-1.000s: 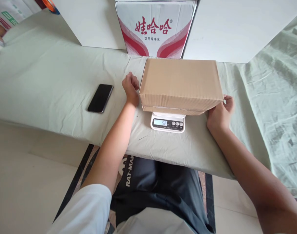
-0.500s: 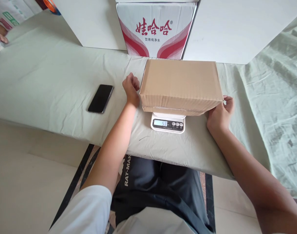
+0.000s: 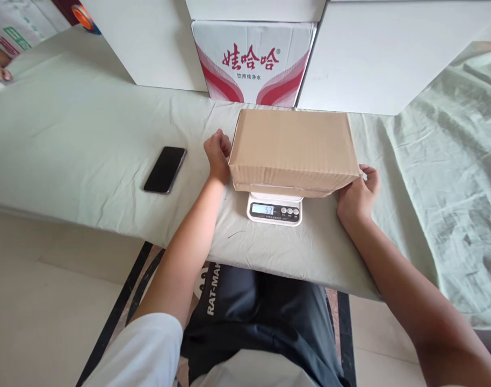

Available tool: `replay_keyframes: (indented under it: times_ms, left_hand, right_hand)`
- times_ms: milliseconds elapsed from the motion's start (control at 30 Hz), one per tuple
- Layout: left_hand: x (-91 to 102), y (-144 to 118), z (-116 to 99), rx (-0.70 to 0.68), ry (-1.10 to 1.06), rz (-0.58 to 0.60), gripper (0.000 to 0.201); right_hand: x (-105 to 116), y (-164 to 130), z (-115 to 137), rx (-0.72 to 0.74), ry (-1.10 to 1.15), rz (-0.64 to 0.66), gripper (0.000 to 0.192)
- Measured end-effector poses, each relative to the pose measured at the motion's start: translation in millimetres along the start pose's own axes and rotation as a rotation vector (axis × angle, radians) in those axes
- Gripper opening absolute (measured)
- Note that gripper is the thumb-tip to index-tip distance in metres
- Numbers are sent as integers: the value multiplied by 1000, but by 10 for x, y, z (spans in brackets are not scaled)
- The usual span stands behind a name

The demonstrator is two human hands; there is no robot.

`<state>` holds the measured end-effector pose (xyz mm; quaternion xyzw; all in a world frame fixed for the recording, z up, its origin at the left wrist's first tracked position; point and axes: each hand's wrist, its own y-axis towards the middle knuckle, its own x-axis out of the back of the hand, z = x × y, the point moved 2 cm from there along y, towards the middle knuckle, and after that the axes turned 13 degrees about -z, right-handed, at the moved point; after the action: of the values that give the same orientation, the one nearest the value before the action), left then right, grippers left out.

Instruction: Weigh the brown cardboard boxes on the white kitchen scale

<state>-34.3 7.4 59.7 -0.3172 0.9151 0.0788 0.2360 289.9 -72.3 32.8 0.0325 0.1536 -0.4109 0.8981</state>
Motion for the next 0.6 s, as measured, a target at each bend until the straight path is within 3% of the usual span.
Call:
replay_keyframes:
  times_ms: [233, 400, 600]
  left_hand:
    - [33, 14, 71, -2, 30, 37, 70]
    - [30, 42, 121, 88, 5, 42, 70]
    - [35, 79, 152, 96, -14, 19, 67]
  right_hand:
    - [-11, -15, 16, -9, -34, -46, 19]
    - [14, -1, 9, 4, -62, 16, 26]
    - [34, 3, -5, 15, -85, 65, 33]
